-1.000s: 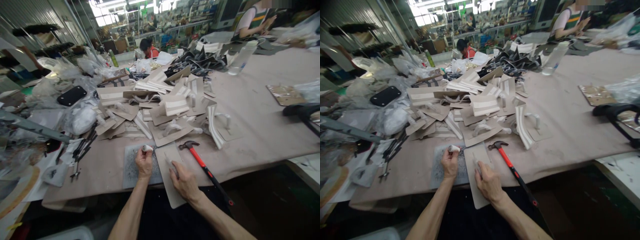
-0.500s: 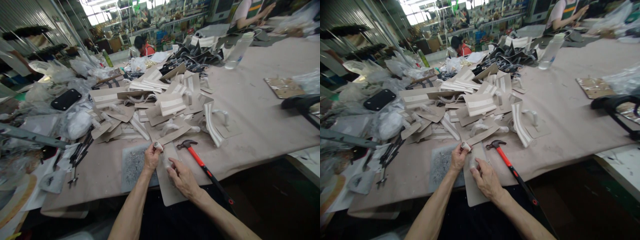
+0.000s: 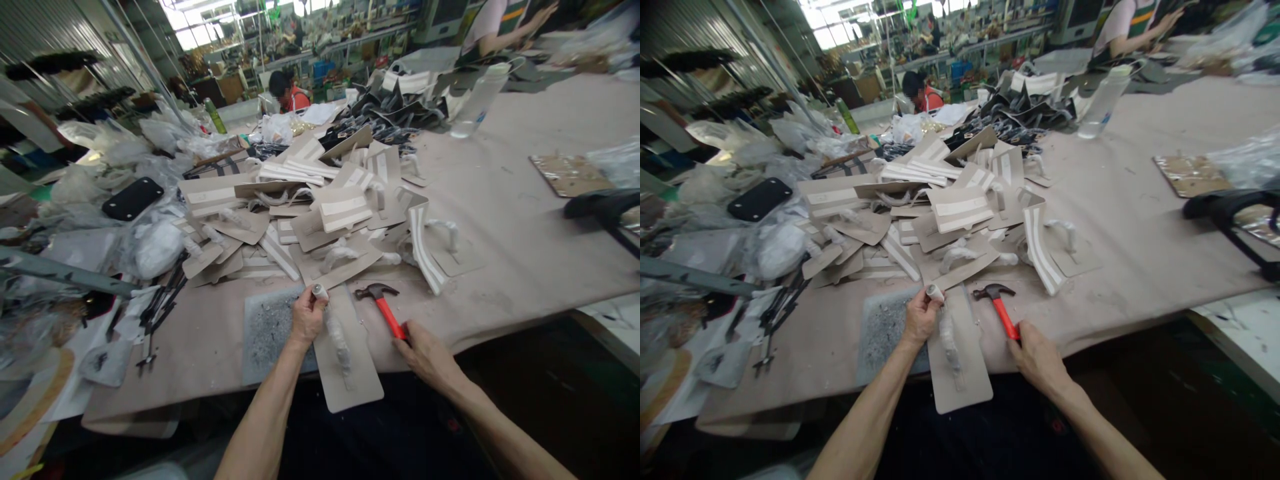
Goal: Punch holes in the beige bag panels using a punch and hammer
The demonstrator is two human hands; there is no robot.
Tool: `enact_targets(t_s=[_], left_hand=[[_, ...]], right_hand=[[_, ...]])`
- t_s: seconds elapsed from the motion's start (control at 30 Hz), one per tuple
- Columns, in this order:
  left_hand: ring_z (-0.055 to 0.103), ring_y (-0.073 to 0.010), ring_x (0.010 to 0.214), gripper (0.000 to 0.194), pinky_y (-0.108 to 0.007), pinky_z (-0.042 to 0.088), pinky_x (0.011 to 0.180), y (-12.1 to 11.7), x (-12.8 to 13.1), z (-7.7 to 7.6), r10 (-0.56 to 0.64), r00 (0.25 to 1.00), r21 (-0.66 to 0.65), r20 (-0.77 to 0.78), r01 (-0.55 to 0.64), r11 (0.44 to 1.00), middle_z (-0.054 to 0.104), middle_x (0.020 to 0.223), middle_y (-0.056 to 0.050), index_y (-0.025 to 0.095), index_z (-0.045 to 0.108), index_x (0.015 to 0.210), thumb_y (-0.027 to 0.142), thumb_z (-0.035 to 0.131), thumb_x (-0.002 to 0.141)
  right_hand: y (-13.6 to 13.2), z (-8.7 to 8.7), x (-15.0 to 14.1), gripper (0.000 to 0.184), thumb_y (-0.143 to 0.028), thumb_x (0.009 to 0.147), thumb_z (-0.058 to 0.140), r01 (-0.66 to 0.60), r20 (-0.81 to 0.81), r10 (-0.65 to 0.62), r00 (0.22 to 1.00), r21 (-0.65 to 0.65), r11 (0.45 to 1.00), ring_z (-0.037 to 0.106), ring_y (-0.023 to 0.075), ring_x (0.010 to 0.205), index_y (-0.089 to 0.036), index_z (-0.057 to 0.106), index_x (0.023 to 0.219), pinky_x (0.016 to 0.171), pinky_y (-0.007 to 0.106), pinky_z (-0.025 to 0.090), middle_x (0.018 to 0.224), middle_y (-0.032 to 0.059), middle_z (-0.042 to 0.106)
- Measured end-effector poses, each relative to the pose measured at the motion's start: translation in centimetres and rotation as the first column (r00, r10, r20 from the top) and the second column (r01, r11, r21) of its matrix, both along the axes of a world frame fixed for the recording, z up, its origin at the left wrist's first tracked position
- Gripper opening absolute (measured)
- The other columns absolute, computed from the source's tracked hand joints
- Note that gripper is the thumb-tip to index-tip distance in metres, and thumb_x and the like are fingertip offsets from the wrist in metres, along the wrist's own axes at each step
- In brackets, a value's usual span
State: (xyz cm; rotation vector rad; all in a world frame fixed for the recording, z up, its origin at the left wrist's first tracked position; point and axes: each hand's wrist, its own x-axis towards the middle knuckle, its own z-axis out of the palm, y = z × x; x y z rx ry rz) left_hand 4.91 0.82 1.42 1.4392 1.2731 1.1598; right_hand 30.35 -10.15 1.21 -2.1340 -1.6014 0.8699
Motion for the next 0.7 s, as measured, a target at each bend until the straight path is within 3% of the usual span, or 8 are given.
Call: enact_targets(t_s=[0.1, 0.17, 0.2, 0.27, 0.37, 0.53, 0.63, 0.7], left_hand=[[0.063, -0.0160, 0.070, 0.016, -0.022, 0.048, 0.069, 0.0, -0.2, 0.5, -0.038, 0.993, 0.061, -0.114, 0.045, 0.997, 0.070, 0.078, -0.001, 0.020, 0.071, 0.093, 0.024, 0.063, 0.080], [0.058, -0.0148, 0.064, 0.015, -0.022, 0.045, 0.065, 0.0, -0.3, 0.7, -0.060, 0.985, 0.083, -0.160, 0.074, 0.994, 0.066, 0.072, 0.000, 0.020, 0.071, 0.091, 0.022, 0.063, 0.079], [0.056, -0.0146, 0.062, 0.014, -0.022, 0.045, 0.064, -0.1, -0.4, 0.8, -0.064, 0.983, 0.090, -0.170, 0.080, 0.993, 0.065, 0.070, 0.000, 0.020, 0.071, 0.089, 0.022, 0.063, 0.078], [0.056, -0.0149, 0.062, 0.013, -0.022, 0.044, 0.064, -0.2, -0.4, 0.9, -0.063, 0.982, 0.103, -0.176, 0.082, 0.991, 0.064, 0.069, 0.000, 0.020, 0.071, 0.088, 0.022, 0.063, 0.078], [0.057, -0.0158, 0.064, 0.017, -0.023, 0.045, 0.066, -0.5, -0.4, 0.6, -0.058, 0.982, 0.114, -0.180, 0.079, 0.990, 0.065, 0.073, -0.001, 0.021, 0.072, 0.092, 0.023, 0.063, 0.078], [0.055, -0.0141, 0.062, 0.018, -0.022, 0.043, 0.064, -0.4, -0.6, -0.1, -0.071, 0.967, 0.110, -0.244, 0.101, 0.989, 0.062, 0.070, 0.000, 0.019, 0.069, 0.094, 0.021, 0.059, 0.079], [0.055, -0.0133, 0.064, 0.015, -0.021, 0.042, 0.063, -0.2, -0.6, -0.4, -0.083, 0.951, 0.158, -0.299, 0.135, 0.978, 0.061, 0.071, 0.000, 0.018, 0.067, 0.093, 0.021, 0.057, 0.081], [0.056, -0.0133, 0.065, 0.016, -0.021, 0.043, 0.064, -0.2, -0.7, -0.4, -0.081, 0.949, 0.183, -0.303, 0.142, 0.973, 0.061, 0.073, 0.000, 0.018, 0.066, 0.095, 0.021, 0.057, 0.082]], right_hand=[[0.5, 2.3, -1.0, 0.016, -0.036, 0.085, 0.048, 0.049, -0.501, -0.184, 0.845, -0.270, 0.962, 0.043, 0.0113, 0.046, -0.023, 0.044, 0.077, 0.046, 0.024, 0.036, 0.062, -0.0049, 0.047], [0.8, 4.9, -1.8, 0.021, -0.042, 0.086, 0.045, 0.049, -0.612, -0.240, 0.753, -0.312, 0.949, 0.039, 0.0095, 0.041, -0.024, 0.041, 0.078, 0.041, 0.023, 0.034, 0.061, -0.0064, 0.046], [1.0, 6.2, -2.2, 0.024, -0.045, 0.087, 0.045, 0.047, -0.606, -0.194, 0.772, -0.249, 0.967, 0.039, 0.0093, 0.041, -0.024, 0.041, 0.078, 0.041, 0.023, 0.033, 0.060, -0.0068, 0.046], [1.4, 8.6, -3.1, 0.027, -0.048, 0.089, 0.045, 0.015, -0.483, -0.005, 0.876, 0.017, 1.000, 0.043, 0.0102, 0.045, -0.024, 0.041, 0.078, 0.044, 0.023, 0.034, 0.058, -0.0066, 0.046], [2.5, 10.4, -4.2, 0.024, -0.043, 0.095, 0.041, -0.146, -0.084, 0.192, 0.978, 0.383, 0.912, 0.044, 0.0115, 0.047, -0.023, 0.043, 0.081, 0.049, 0.025, 0.029, 0.056, -0.0046, 0.047], [4.5, 12.7, -4.1, 0.015, -0.026, 0.095, 0.042, -0.532, 0.400, 0.410, 0.820, 0.269, 0.803, 0.037, 0.0104, 0.043, -0.020, 0.048, 0.083, 0.050, 0.029, 0.014, 0.054, -0.0029, 0.049], [5.2, 17.4, -3.6, 0.019, -0.032, 0.097, 0.043, -0.472, 0.385, 0.308, 0.870, 0.469, 0.746, 0.033, 0.0095, 0.042, -0.021, 0.046, 0.081, 0.048, 0.027, 0.016, 0.053, -0.0053, 0.043], [5.4, 20.2, -3.8, 0.024, -0.038, 0.097, 0.044, -0.261, 0.246, 0.120, 0.962, 0.694, 0.671, 0.033, 0.0091, 0.044, -0.022, 0.045, 0.080, 0.048, 0.025, 0.021, 0.054, -0.0063, 0.040]])
